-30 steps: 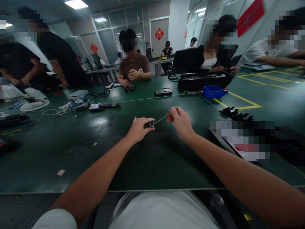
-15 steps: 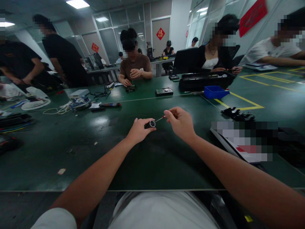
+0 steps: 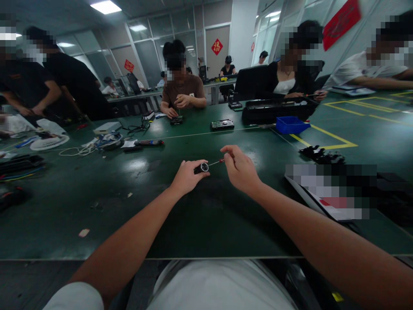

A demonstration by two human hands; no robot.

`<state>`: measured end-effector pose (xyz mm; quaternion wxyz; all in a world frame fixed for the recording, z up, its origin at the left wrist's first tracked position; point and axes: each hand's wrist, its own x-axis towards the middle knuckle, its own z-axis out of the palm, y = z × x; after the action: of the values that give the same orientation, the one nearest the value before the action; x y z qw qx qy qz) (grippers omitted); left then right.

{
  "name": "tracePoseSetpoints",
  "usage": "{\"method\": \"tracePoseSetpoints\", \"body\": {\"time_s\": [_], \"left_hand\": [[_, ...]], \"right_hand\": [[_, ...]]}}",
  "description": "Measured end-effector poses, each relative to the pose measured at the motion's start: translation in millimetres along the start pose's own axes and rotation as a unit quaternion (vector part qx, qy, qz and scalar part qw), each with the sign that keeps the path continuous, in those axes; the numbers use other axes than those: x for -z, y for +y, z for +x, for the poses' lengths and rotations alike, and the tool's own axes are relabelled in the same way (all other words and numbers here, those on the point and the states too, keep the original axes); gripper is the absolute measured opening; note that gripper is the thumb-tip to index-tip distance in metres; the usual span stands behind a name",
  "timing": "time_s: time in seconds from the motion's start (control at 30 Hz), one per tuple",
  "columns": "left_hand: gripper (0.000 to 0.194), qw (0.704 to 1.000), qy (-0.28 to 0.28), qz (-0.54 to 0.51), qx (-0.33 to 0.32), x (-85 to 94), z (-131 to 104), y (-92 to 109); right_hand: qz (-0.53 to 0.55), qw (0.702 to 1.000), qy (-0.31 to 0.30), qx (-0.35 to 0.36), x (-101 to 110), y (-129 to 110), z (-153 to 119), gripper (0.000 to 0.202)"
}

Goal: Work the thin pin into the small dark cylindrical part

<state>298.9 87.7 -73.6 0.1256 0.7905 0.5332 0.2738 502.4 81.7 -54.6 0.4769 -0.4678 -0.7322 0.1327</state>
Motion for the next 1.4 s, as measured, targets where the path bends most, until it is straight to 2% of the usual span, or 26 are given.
{"method": "tracePoseSetpoints", "body": {"time_s": [0.23, 0.37, 0.43, 0.5, 0.57, 0.6, 0.73, 0.87, 1.2, 1.4], "left_hand": [[0.041, 1.0, -0.004, 0.009, -0.008, -1.4, 0.5, -0.1], [0.039, 1.0, 0.023, -0.01, 0.001, 1.6, 0.5, 1.9], [0.038, 0.999, 0.038, -0.02, -0.013, 3.8, -0.3, 3.4], [0.038, 0.998, 0.035, -0.004, -0.048, 5.3, -1.0, 4.2], [0.038, 0.997, 0.017, 0.036, -0.068, 5.4, -1.1, 3.7], [0.038, 0.996, 0.004, 0.057, -0.068, 4.9, -0.9, 2.9], [0.038, 0.995, -0.03, 0.084, -0.045, 1.9, 1.0, -1.2], [0.039, 0.996, -0.027, 0.074, -0.038, 0.7, 1.5, -1.7], [0.041, 0.999, -0.023, 0.03, -0.013, 1.4, 0.4, 0.4], [0.038, 0.999, -0.037, 0.008, 0.0, 0.5, 0.3, -3.2]], "right_hand": [[0.01, 1.0, -0.012, -0.008, 1.1, -0.9, -1.4, 0.023], [0.149, 0.986, 0.029, -0.072, -4.1, 3.6, 2.7, 0.018], [0.262, 0.955, 0.042, -0.134, -7.0, 8.7, 7.1, 0.018], [0.375, 0.899, 0.038, -0.222, -8.9, 15.1, 11.6, 0.022], [0.415, 0.855, 0.024, -0.311, -9.6, 21.4, 15.0, 0.025], [0.409, 0.851, 0.034, -0.327, -9.8, 23.9, 16.0, 0.026], [0.361, 0.887, 0.069, -0.278, -10.4, 27.1, 15.3, 0.023], [0.329, 0.913, 0.064, -0.234, -11.7, 24.0, 12.1, 0.023], [0.281, 0.947, 0.034, -0.154, -10.2, 18.5, 8.4, 0.026], [0.136, 0.985, 0.033, -0.099, 0.3, 3.6, 4.2, 0.03]]}}
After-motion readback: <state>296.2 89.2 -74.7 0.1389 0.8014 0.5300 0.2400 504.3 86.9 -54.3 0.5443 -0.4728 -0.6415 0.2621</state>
